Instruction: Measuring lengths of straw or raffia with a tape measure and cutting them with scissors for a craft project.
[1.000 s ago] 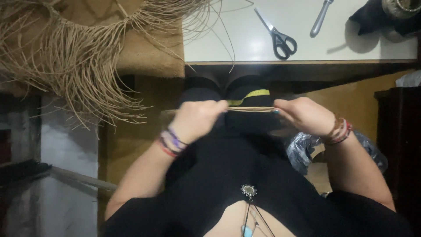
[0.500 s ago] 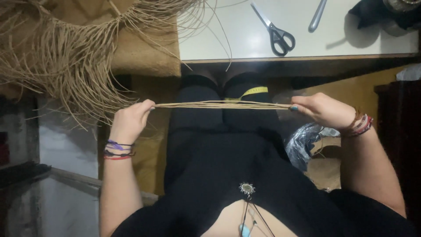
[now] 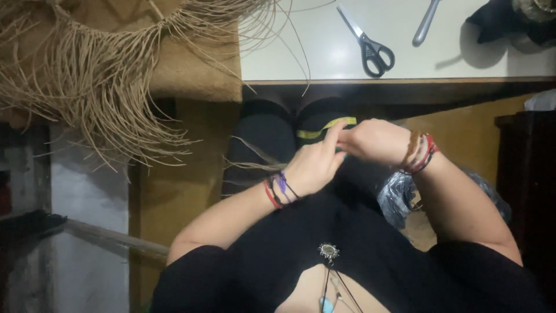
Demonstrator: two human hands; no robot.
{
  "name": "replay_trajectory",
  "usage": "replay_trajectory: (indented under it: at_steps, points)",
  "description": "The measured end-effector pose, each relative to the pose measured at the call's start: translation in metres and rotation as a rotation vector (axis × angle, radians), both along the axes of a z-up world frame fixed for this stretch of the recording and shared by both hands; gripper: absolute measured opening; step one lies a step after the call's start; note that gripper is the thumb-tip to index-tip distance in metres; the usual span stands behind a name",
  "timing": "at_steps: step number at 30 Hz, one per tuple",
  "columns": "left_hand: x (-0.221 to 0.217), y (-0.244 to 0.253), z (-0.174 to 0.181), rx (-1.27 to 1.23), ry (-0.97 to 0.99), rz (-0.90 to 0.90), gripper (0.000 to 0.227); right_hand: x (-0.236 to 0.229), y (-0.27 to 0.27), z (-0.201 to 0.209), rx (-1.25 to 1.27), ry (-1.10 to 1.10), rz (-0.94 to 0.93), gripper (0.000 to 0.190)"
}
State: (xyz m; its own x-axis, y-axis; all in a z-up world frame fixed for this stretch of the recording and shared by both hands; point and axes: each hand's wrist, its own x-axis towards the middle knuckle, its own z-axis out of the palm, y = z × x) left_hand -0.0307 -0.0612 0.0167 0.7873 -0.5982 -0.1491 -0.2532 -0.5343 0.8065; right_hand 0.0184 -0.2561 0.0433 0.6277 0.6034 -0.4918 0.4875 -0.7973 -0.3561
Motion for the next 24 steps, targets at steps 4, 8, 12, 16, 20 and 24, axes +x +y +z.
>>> replay_trajectory:
  at_steps: [4,8,12,16,20,24]
  points:
    - [0.017,0.007,-0.026,0.157,-0.116,0.099,0.032,0.034,-0.017,0.001,0.06,-0.035,-0.105,0.041]
    - [0.028,0.026,-0.023,0.034,-0.034,0.257,0.021,0.077,-0.04,-0.008,0.184,-0.311,-0.403,0.023]
    - [0.031,0.047,-0.017,-0.107,-0.027,0.328,0.02,0.11,-0.054,-0.031,0.038,-0.433,-0.472,0.043]
    - [0.033,0.066,-0.019,-0.142,0.0,0.356,0.022,0.103,-0.054,-0.039,-0.07,-0.387,-0.461,0.032]
    - [0.032,0.078,-0.019,-0.185,0.045,0.42,0.021,0.081,-0.063,-0.045,-0.191,-0.509,-0.438,0.023]
    - [0.027,0.081,-0.017,-0.289,0.064,0.491,0.021,0.051,-0.059,-0.032,-0.231,-0.514,-0.528,0.019]
